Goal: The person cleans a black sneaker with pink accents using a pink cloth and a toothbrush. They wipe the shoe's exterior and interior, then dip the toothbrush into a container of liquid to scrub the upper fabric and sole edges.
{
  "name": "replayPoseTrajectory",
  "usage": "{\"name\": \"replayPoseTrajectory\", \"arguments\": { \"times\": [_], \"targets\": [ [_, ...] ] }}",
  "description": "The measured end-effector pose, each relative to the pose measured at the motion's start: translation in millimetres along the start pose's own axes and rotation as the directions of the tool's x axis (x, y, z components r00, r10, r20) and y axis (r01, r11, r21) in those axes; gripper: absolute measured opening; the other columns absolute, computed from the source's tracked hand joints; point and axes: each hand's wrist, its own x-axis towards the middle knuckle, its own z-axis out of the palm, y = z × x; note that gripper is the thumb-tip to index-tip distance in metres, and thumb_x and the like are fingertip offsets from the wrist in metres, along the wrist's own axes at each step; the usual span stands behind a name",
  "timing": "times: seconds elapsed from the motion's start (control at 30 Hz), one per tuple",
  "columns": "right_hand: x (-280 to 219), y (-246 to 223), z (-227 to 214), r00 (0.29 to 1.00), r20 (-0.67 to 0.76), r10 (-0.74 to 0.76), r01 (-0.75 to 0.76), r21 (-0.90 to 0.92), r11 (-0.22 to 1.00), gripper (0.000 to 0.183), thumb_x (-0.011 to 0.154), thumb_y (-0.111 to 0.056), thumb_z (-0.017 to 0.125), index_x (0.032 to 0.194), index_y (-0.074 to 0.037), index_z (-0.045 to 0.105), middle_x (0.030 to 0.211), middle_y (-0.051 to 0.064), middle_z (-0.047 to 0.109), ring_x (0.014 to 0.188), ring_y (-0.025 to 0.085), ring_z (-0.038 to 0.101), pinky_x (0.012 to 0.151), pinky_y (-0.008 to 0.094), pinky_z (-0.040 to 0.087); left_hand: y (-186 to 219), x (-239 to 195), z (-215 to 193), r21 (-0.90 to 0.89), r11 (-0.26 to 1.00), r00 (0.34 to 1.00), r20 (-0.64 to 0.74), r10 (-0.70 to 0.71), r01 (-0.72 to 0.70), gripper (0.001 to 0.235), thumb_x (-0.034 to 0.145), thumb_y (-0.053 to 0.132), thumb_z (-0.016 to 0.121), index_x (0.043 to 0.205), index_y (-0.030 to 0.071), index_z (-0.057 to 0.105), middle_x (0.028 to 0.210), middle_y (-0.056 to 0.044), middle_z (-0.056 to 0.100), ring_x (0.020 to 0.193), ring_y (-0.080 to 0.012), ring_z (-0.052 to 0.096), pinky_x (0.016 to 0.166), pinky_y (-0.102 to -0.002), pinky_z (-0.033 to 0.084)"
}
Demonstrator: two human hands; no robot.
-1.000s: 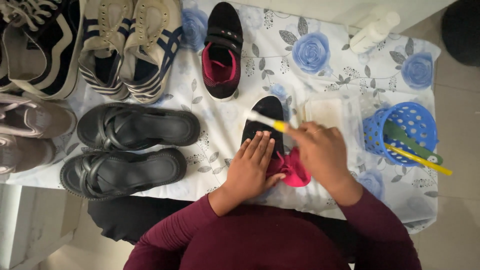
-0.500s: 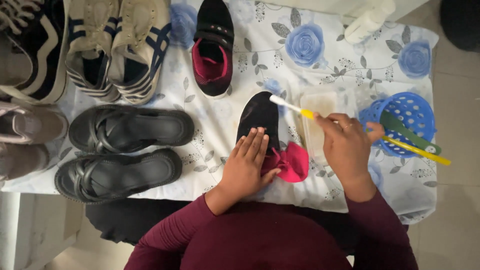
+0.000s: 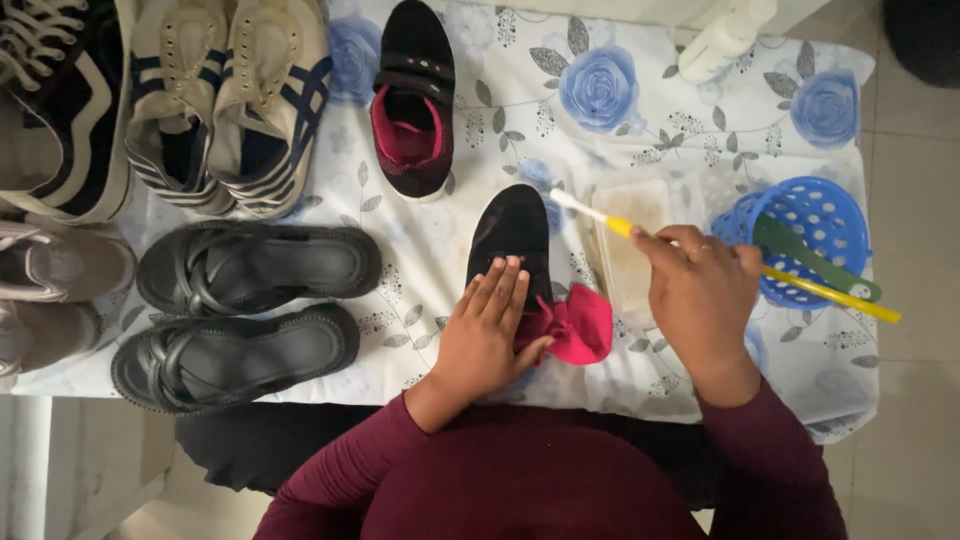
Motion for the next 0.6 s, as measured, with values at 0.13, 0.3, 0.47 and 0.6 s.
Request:
{"name": "replayPoseTrajectory", "arguments": {
  "times": [0.13,0.3,0.47,0.6],
  "targets": [
    [1.6,-5.1,-12.8,0.987,0.156,-0.043,-0.011,0.332,0.943,0.031,0.093,-0.014,0.067,0.107,-0.039,0.079,0.096,-0.008,0.071,0.081,0.024,0.072,0.079,0.039,0.047,-0.2,-0.5,0.6,0.011,1.0,1.0,0.0,0.002,-0.002,0.087,0.086,0.058,0.069,0.146,-0.002,0.051,0.15,-0.023,0.051,0.142,-0.0383,0.048,0.114,-0.05,0.04],
    [1.0,-4.4,-10.1,0.997,0.073,0.036,-0.044,0.114,0.993,0.03,0.098,-0.017,0.065,0.114,-0.039,0.077,0.102,-0.011,0.068,0.081,0.018,0.07,0.075,0.034,0.051,-0.1,-1.9,-0.4,0.012,1.0,1.0,0.01,-0.006,0.006,0.087,0.087,0.057,0.069,0.148,-0.002,0.047,0.153,-0.022,0.048,0.143,-0.0378,0.046,0.114,-0.049,0.039],
    [2.1,-7.7,-12.7,0.99,0.139,0.012,-0.049,0.268,0.962,0.024,0.096,-0.015,0.067,0.106,-0.032,0.08,0.095,-0.005,0.071,0.075,0.024,0.072,0.068,0.037,0.054,-0.9,-2.8,-2.8,0.006,1.0,1.0,0.019,-0.01,0.01,0.085,0.088,0.053,0.07,0.149,-0.002,0.046,0.155,-0.022,0.047,0.144,-0.0376,0.045,0.114,-0.049,0.04],
    [2.6,-2.5,-14.8,0.992,0.13,0.01,-0.065,0.432,0.899,0.024,0.095,-0.012,0.068,0.107,-0.029,0.081,0.099,-0.005,0.073,0.078,0.028,0.072,0.07,0.041,0.057,0.0,-1.5,-7.6,-0.01,1.0,0.999,0.033,-0.011,0.011,0.084,0.088,0.05,0.07,0.151,0.001,0.045,0.155,-0.021,0.046,0.144,-0.0379,0.044,0.114,-0.05,0.039]
  ]
}}
